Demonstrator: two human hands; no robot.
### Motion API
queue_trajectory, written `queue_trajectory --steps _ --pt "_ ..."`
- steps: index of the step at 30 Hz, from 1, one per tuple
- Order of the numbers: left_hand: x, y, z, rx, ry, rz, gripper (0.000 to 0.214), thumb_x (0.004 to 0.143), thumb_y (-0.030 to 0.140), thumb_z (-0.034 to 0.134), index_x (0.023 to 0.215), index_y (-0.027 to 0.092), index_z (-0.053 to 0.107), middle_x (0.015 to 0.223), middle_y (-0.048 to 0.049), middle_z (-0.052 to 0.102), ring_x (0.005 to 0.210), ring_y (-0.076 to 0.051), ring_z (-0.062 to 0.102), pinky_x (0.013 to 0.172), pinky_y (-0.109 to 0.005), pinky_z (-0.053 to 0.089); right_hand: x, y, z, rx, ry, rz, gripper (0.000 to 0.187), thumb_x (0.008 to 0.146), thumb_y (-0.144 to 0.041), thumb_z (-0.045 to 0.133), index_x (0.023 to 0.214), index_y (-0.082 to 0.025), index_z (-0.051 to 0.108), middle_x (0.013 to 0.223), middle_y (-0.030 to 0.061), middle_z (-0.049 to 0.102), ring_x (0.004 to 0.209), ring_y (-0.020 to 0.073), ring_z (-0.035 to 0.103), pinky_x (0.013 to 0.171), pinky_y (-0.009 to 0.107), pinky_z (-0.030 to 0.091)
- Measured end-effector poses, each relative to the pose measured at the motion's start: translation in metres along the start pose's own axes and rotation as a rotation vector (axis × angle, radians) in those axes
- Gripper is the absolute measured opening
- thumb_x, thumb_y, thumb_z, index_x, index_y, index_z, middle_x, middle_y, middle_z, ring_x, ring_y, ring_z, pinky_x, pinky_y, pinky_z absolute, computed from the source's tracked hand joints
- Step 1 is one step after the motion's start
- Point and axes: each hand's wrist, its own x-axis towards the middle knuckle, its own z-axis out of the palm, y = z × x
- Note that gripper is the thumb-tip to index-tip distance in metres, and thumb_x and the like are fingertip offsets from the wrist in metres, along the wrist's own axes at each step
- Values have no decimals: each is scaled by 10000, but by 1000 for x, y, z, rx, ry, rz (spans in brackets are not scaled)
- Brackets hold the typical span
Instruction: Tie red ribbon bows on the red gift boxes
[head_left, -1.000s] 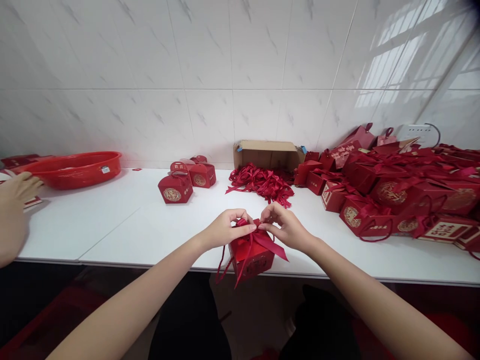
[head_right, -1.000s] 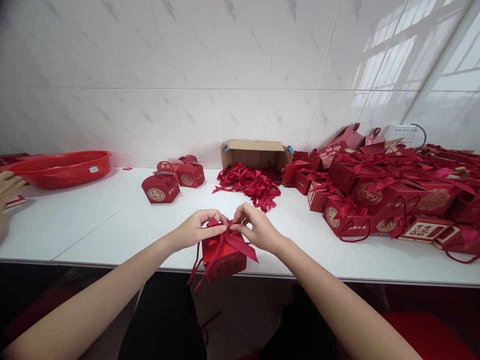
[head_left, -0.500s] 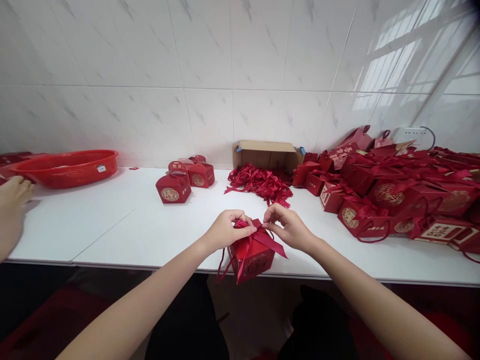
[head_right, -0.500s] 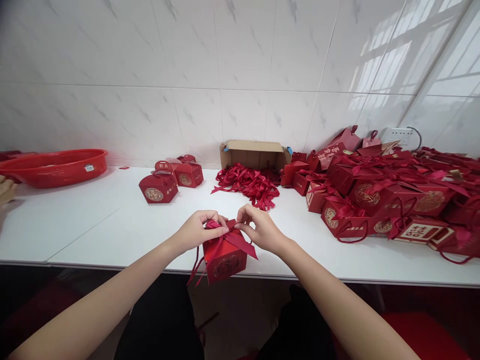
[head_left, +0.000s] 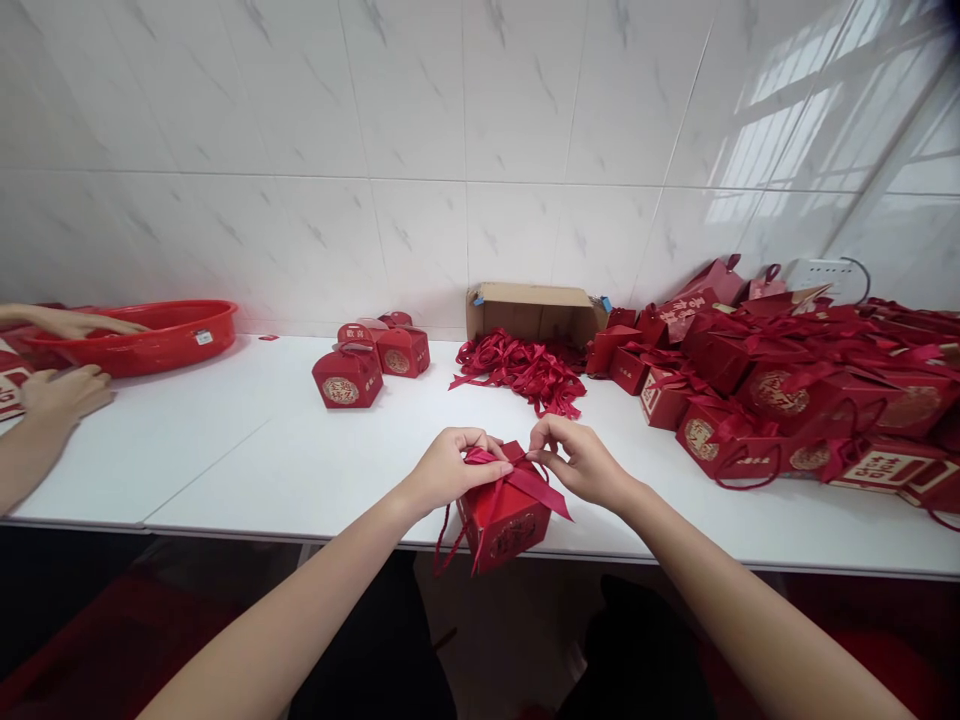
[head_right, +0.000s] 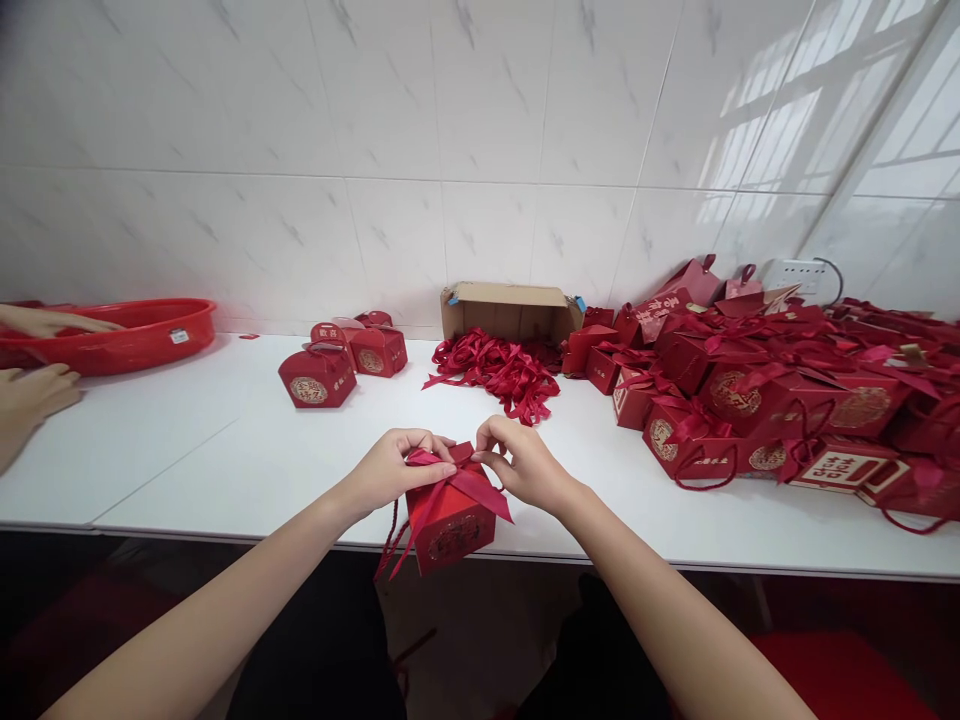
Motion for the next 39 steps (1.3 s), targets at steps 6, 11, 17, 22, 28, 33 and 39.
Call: queue_trajectory --steps 6,11,17,22,28,33,39 --pt "1 -1 2 -24 11 -3 270 654 306 724 538 179 517 805 -77 715 1006 -243 615 900 -397 450 -2 -2 -2 -1 3 13 94 827 -148 537 767 -200 487 721 -4 550 644 117 488 567 234 368" --pt "3 -4 2 -74 8 -22 300 654 291 723 502 181 490 751 -67 707 1043 -253 605 914 -398 443 -3 -4 0 15 40 37 92 822 -153 548 764 -199 494 720 -3 556 639 116 493 564 235 372" --pt "2 -5 2 -71 -4 -8 341 652 315 724 495 188 449 780 -71 712 1074 -264 592 923 -418 440 -3 -3 1 43 53 45 110 820 -178 563 742 -200 489 718 1 563 646 122 505 588 245 404" --pt "0 -6 2 -81 -11 -21 336 677 310 702 503 184 443 820 -76 716 1057 -254 596 899 -382 445 -6 0 2 70 69 59 135 822 -197 567 734 -206 465 722 4 572 658 129 516 603 253 409" --pt "-1 -3 5 -120 41 -60 394 669 311 700 503 169 372 1003 -100 701 939 -234 629 797 -341 466 -8 0 7 70 96 48 123 826 -195 562 748 -207 467 723 2 564 652 128 510 600 249 398" --pt "1 0 8 -98 58 -90 389 695 368 686 494 164 422 862 -72 707 863 -224 636 721 -309 454 -8 0 7 66 99 31 117 833 -199 552 749 -208 471 732 5 558 666 135 515 623 262 409" --pt "2 0 11 -104 103 -88 372 676 352 712 498 175 438 748 -47 691 954 -247 624 773 -315 455 -9 3 2 24 103 -47 95 838 -145 505 767 -205 486 749 13 566 688 140 523 635 270 420"
